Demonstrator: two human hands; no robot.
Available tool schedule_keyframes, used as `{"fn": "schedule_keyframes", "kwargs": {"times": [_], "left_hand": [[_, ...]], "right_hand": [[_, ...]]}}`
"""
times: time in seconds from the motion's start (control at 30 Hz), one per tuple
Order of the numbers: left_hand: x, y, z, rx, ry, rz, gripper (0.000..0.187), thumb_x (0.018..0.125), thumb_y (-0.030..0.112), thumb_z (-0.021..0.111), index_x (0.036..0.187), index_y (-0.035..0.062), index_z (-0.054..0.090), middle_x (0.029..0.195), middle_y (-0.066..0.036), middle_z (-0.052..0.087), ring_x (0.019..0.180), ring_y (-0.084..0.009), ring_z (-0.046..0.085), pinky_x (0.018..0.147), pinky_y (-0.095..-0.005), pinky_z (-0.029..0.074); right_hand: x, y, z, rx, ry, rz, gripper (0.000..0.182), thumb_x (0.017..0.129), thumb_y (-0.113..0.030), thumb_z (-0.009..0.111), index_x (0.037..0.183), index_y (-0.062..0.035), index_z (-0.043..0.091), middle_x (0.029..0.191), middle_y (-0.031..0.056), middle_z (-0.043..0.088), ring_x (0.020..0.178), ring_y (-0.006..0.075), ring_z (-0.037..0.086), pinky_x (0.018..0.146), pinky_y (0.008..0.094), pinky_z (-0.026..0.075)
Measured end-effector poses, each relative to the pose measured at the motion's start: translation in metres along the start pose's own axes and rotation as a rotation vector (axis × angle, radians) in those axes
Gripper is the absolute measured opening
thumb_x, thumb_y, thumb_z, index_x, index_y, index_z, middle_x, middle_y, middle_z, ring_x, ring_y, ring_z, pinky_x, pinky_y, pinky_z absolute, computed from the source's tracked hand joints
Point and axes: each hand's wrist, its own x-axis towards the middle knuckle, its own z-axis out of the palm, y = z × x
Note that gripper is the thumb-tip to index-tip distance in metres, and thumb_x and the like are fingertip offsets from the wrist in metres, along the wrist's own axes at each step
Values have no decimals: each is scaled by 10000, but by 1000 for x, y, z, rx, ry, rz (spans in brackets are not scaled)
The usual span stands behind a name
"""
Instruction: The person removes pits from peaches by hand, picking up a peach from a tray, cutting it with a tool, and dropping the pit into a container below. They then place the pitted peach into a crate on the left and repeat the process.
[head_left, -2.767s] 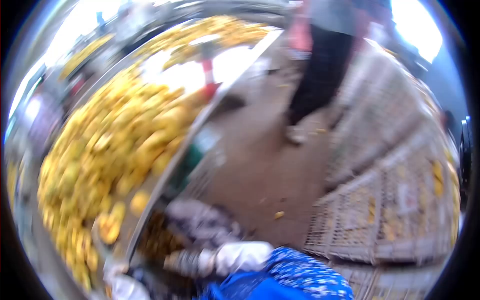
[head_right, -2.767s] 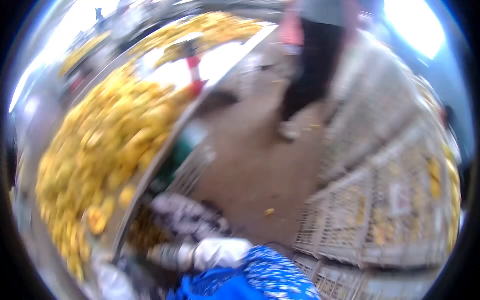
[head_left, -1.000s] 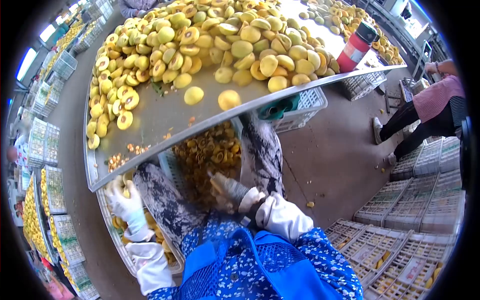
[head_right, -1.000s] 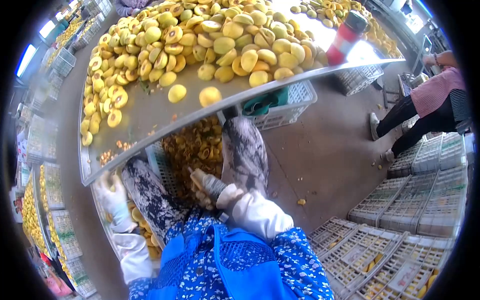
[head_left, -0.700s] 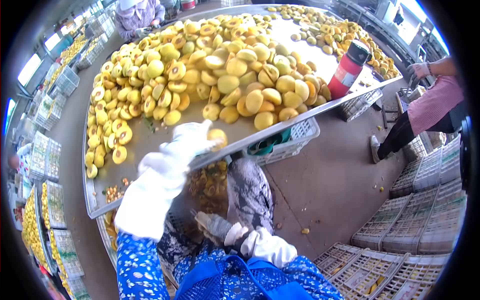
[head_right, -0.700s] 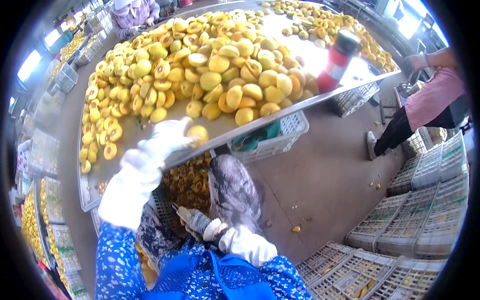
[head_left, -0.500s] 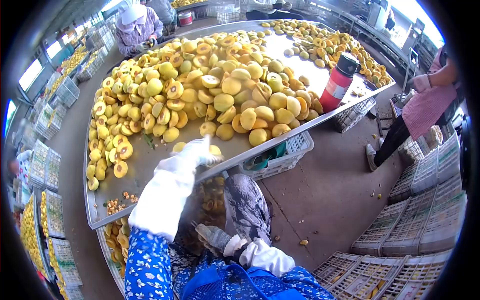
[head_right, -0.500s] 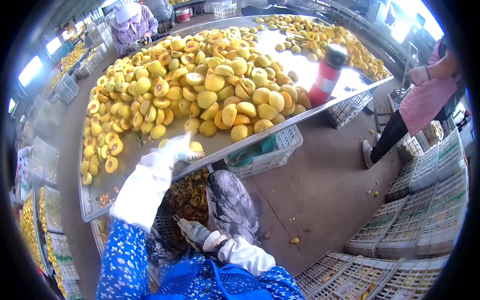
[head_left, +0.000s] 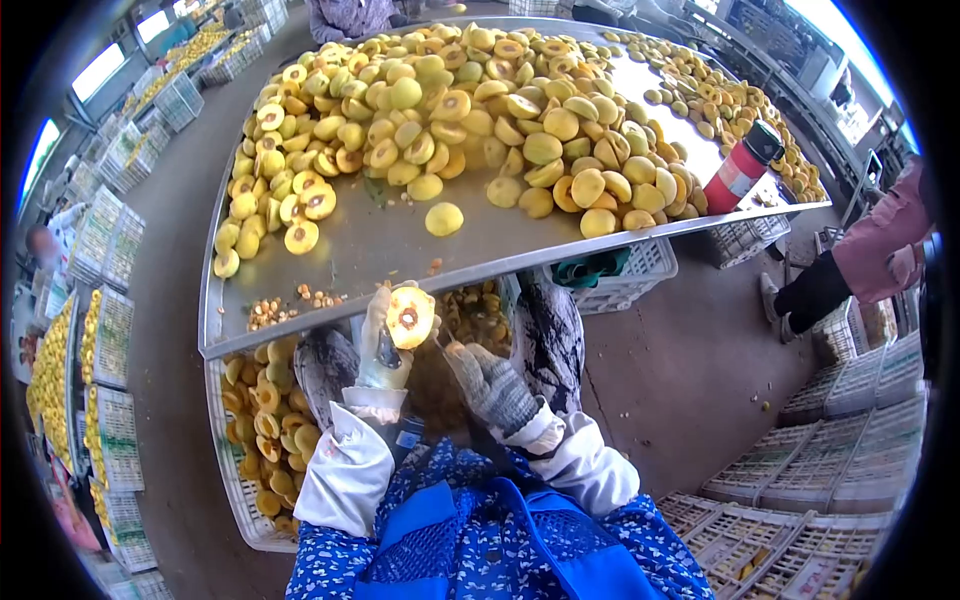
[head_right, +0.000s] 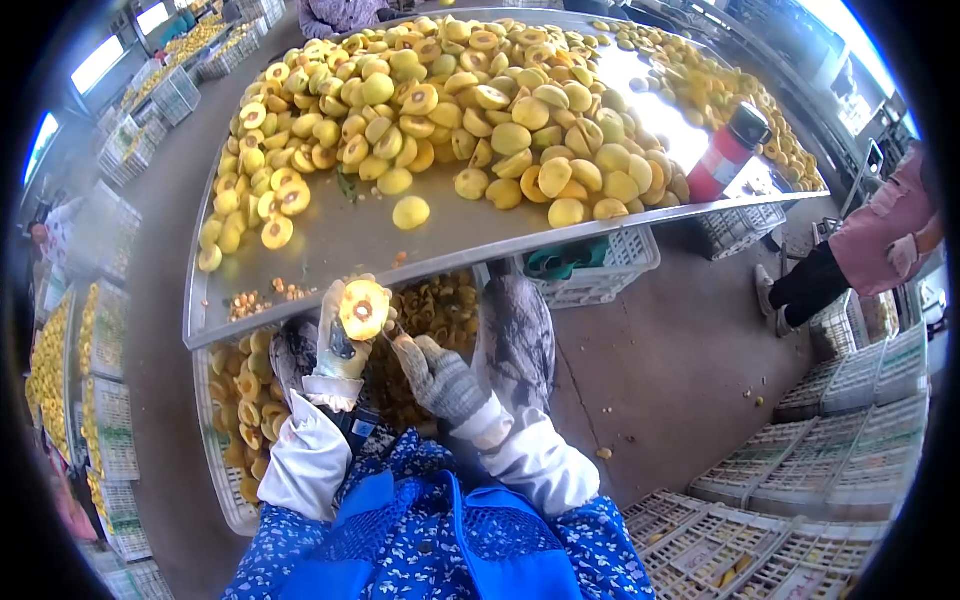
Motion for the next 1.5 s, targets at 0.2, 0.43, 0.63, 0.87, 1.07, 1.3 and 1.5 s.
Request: {"fn": "schedule_keyframes", "kwargs": {"times": [0.2, 0.43, 0.63, 0.87, 1.07, 1.3, 1.5], "left_hand": [[-16, -17, 1, -81, -54, 76, 455, 938, 374, 433, 1181, -8, 472, 1001, -182, 596, 809, -270, 624, 714, -346, 541], [-17, -45, -3, 68, 101, 287, 404, 894, 345, 476, 1127, 18, 522, 933, -151, 605, 746, -238, 610, 664, -330, 536], [-20, -49, 6, 233, 89, 399, 413, 906, 341, 456, 1086, -20, 545, 895, -150, 614, 737, -213, 613, 663, -295, 530], [-25, -46, 12, 185, 11, 259, 371, 921, 289, 439, 1043, -39, 564, 835, -158, 643, 665, -194, 629, 616, -264, 540], [-29, -38, 7, 365, -226, 100, 307, 887, 204, 499, 1003, -56, 614, 889, -149, 660, 780, -207, 658, 716, -274, 538], [-30, -29, 16, 269, -377, 52, 329, 855, 217, 528, 1004, -65, 606, 917, -167, 654, 819, -221, 657, 770, -311, 533], [-35, -30, 13, 310, -345, 70, 407, 852, 295, 528, 1029, -66, 589, 885, -176, 655, 785, -219, 656, 727, -304, 543]], "right_hand": [[18, -16, 4, 14, -181, 256, 257, 873, -71, 461, 1108, 8, 531, 960, 231, 572, 831, 356, 584, 703, 400, 491], [-1, 0, 31, -309, -212, 111, 359, 864, -110, 414, 1206, -12, 467, 875, 230, 528, 677, 378, 574, 568, 444, 478], [-3, 2, 30, -43, -120, 108, 322, 903, -156, 405, 1191, -36, 486, 867, 235, 555, 701, 388, 582, 595, 448, 475], [-7, 18, 14, 396, -295, 202, 288, 931, -162, 418, 1149, 2, 511, 949, 194, 592, 840, 340, 590, 730, 374, 485], [-16, 16, -5, 1040, -421, 768, 321, 909, -388, 489, 876, -81, 579, 676, 70, 551, 558, 186, 523, 459, 306, 387], [-14, 20, -15, 1763, -621, 869, 345, 842, -449, 598, 952, -122, 595, 631, 5, 525, 506, 111, 473, 396, 212, 314], [4, -11, -48, 1135, -686, 1010, 382, 822, -497, 607, 881, -122, 644, 575, -23, 460, 504, 89, 447, 421, 222, 331]]}}
